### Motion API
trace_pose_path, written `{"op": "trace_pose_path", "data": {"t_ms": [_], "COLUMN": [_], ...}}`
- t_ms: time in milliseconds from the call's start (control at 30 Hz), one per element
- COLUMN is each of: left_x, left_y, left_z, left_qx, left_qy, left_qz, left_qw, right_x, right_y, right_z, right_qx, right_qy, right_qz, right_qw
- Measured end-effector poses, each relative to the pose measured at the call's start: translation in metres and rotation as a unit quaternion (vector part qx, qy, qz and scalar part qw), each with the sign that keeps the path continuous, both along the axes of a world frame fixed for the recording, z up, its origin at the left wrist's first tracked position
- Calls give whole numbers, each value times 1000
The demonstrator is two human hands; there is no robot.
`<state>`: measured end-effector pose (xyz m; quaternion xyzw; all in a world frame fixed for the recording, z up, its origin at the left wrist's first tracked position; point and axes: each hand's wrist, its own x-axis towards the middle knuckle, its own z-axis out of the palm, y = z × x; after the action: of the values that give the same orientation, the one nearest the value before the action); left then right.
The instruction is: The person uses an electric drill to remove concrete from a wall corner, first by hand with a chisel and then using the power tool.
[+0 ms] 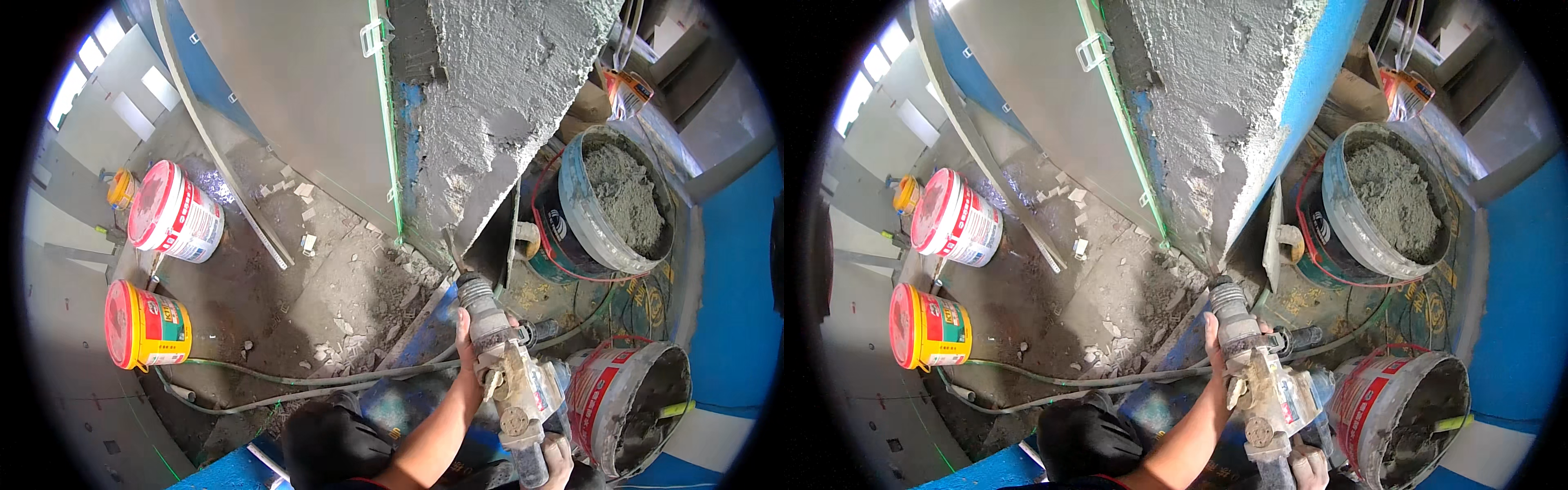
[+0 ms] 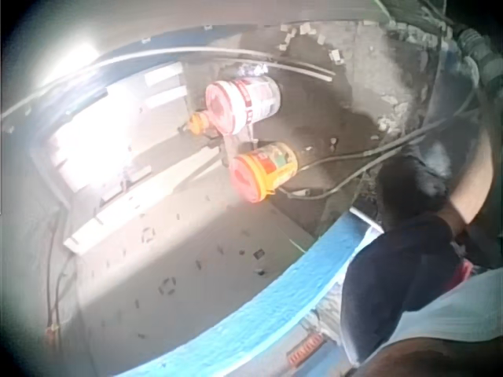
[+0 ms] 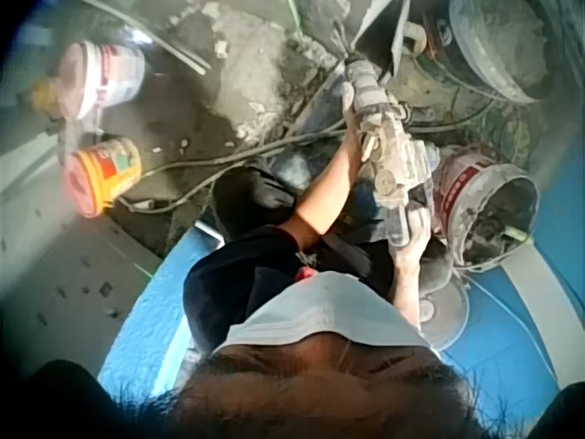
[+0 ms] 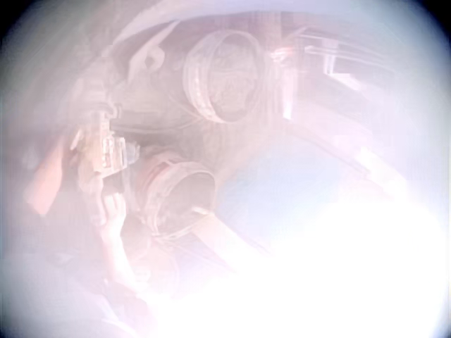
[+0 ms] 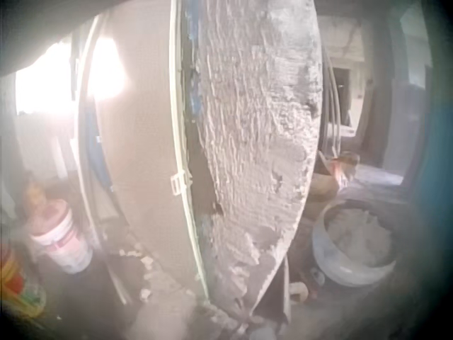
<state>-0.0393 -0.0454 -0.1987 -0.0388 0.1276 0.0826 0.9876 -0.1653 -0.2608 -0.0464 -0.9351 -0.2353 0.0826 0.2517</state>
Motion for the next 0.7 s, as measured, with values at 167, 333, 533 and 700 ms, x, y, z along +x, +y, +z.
{"op": "trace_pose_path", "data": {"t_ms": [167, 333, 533, 700], "left_x": [-6, -21, -39, -38], "left_y": [11, 23, 38, 21], "left_z": [48, 52, 41, 43], "left_qx": [60, 82, 71, -25], "left_qy": [161, 166, -6, 3], "left_qz": [-88, -143, -174, -177], "left_qw": [981, 972, 982, 984], "right_x": [-11, -10, -24, -20], "right_y": [11, 18, 28, 30], "right_z": [0, 3, 2, 17], "right_qx": [190, 237, 16, 5], "right_qy": [86, 212, -48, -99], "right_qz": [-205, -303, 0, 7], "right_qw": [956, 899, 999, 995]}}
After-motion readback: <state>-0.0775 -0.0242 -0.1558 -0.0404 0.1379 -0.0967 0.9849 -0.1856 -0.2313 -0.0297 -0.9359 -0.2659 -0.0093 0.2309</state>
